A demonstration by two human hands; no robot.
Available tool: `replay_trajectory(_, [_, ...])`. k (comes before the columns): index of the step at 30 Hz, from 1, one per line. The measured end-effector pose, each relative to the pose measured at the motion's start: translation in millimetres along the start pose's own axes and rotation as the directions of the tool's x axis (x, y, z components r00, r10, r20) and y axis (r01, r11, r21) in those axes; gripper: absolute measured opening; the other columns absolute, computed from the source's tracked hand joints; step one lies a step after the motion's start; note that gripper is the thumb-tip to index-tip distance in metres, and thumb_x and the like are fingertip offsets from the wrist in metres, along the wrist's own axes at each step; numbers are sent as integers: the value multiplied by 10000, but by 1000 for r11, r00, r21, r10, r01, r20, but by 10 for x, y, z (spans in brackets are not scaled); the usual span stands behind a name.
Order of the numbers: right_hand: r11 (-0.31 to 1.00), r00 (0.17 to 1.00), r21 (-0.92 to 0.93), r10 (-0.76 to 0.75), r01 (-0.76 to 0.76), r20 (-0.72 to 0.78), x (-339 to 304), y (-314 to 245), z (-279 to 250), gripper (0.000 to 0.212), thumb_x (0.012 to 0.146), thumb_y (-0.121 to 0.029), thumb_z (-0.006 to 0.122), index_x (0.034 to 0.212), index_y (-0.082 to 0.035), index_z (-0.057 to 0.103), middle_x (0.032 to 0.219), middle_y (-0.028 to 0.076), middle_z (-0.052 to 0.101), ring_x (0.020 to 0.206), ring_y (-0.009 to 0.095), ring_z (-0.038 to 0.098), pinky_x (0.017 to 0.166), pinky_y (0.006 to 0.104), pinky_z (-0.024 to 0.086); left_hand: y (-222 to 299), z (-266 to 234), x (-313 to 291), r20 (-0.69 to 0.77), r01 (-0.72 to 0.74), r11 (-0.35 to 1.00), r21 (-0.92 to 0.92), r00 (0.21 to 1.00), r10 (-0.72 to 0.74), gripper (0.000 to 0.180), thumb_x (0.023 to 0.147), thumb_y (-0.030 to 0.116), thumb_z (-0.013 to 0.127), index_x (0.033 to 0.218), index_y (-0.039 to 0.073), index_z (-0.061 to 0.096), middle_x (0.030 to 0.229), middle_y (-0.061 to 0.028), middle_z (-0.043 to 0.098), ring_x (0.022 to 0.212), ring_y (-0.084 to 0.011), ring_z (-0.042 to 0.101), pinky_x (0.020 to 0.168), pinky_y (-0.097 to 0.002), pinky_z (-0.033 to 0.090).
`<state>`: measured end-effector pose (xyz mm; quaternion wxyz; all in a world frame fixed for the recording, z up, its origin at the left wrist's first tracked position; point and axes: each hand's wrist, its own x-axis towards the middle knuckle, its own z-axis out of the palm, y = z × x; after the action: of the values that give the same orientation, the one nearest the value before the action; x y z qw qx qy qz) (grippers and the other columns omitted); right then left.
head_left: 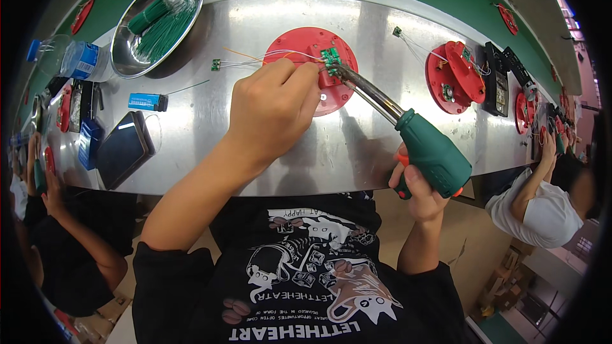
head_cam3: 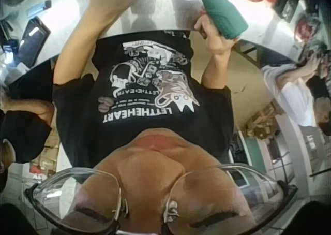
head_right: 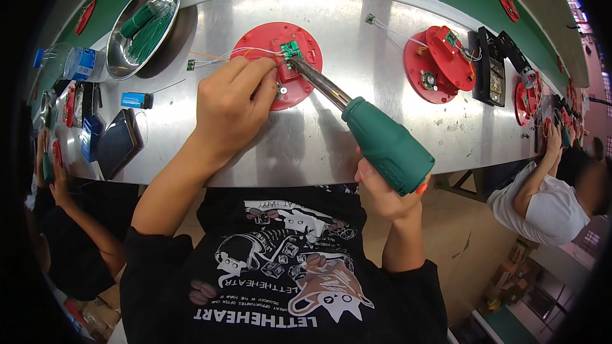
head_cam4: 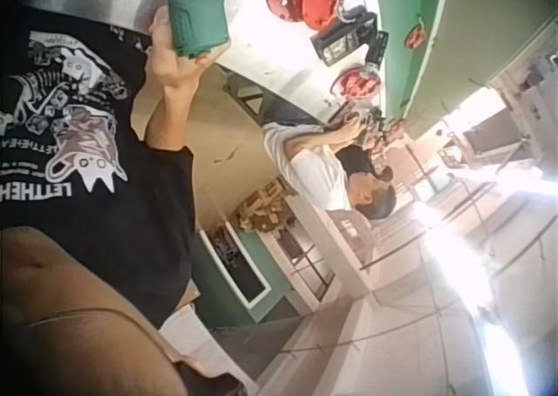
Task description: Soldering electronic components onto small green circuit boards on an assembly line.
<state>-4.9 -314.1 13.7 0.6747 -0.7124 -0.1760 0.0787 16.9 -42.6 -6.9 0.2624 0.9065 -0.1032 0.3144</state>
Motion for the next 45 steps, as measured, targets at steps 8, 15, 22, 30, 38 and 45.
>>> replay_trajectory(8, [968, 994, -244, -38, 63, 104, -29, 41, -157, 411, 892, -122, 648, 1252, 65, 579, 936, 132, 602, 614, 177, 582, 520, 286, 481, 9, -6, 1, 2, -1, 1000, 5, 1000, 1, 53, 799, 76, 682, 833, 61, 645, 709, -70, 573, 616, -249, 618, 513, -377, 494])
replay_trajectory(15, [995, 995, 11, -96, 95, 28, 11, 3, -21, 445, 889, -126, 639, 1275, 84, 564, 981, 181, 628, 606, 194, 589, 493, 293, 491, 10, -2, 4, -1, -3, 1000, 9, 1000, 3, 50, 807, 76, 677, 850, 58, 662, 703, -70, 572, 616, -245, 620, 515, -376, 497])
replay_trajectory(22, [1000, 999, -3, 29, -30, -22, 3, -42, 20, 429, 884, -123, 637, 1253, 90, 584, 1046, 209, 633, 618, 212, 605, 478, 304, 503, 5, -4, -7, -1, -10, 1000, 2, 1000, 10, 89, 806, 79, 682, 892, 59, 693, 700, -68, 574, 614, -241, 620, 514, -369, 500])
replay_trajectory(30, [997, 997, 0, 79, -79, -20, 6, -53, 4, 478, 875, -144, 631, 1290, 79, 552, 954, 169, 613, 593, 200, 590, 484, 301, 502, -3, -6, -9, -5, -19, 1000, 4, 1000, 19, 82, 805, 76, 685, 885, 59, 697, 695, -66, 568, 607, -235, 609, 508, -363, 490])
replay_trajectory(38, [994, 994, 7, 113, -113, -11, 74, -120, -15, 494, 878, -156, 610, 1307, 78, 536, 887, 157, 599, 526, 195, 576, 483, 290, 486, 3, -13, -17, 4, -3, 1000, 0, 1000, 3, 94, 802, 80, 686, 893, 65, 700, 702, -64, 572, 619, -235, 615, 513, -364, 493])
replay_trajectory(45, [999, 992, 26, 41, -38, -121, -6, -28, 11, 502, 905, -166, 587, 1325, 95, 498, 975, 217, 624, 536, 219, 607, 488, 301, 487, -4, -9, -14, -7, -14, 1000, -11, 1000, 14, 119, 799, 87, 688, 914, 65, 708, 729, -69, 587, 640, -243, 628, 529, -368, 505])
